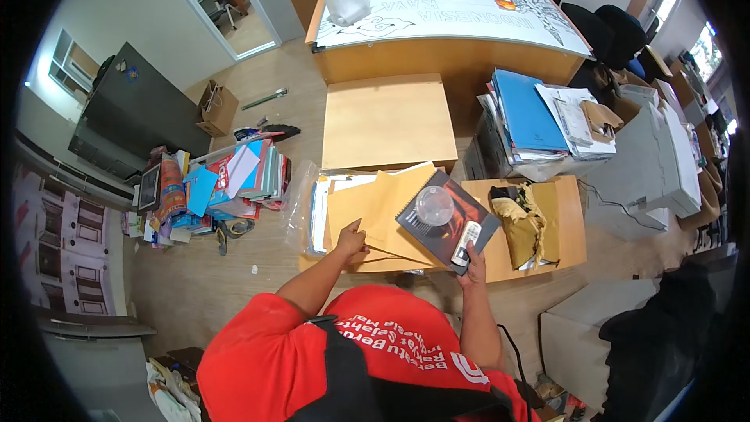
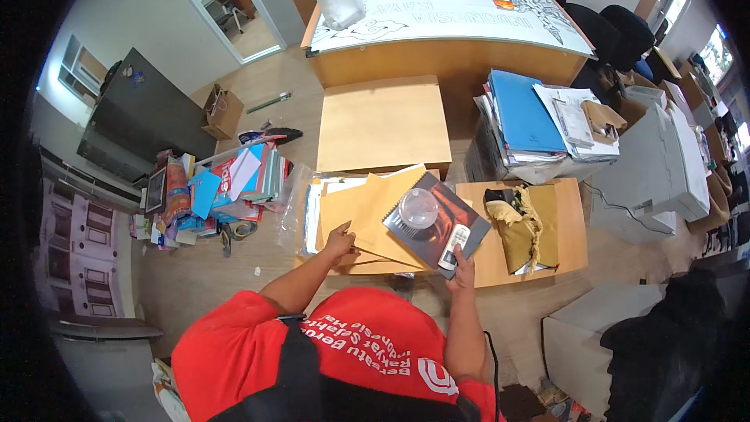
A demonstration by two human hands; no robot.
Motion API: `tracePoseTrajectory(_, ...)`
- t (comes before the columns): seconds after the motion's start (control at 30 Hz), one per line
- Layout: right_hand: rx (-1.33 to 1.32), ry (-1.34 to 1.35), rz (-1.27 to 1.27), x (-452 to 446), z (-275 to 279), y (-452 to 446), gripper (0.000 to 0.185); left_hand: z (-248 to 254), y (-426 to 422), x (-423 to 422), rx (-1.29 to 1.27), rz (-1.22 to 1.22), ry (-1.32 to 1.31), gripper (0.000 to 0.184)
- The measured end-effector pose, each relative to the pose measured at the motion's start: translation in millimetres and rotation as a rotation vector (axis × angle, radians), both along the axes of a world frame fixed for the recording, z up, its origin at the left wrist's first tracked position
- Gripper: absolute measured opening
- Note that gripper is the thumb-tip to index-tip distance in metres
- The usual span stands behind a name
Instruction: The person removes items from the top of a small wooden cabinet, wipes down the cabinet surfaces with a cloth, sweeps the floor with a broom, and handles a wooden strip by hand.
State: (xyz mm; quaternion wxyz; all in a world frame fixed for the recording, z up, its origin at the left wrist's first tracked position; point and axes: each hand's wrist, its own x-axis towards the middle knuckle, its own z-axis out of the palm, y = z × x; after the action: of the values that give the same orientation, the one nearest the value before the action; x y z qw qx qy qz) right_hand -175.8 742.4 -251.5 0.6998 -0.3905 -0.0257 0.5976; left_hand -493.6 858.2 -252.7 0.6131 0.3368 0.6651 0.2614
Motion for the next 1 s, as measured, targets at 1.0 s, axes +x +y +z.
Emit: tracePoseTrajectory(1.0,-0.499,-1.266,-0.068,-64,-59,75,0.071,2,43,23,0.305,-0.603,0.578,0.082)
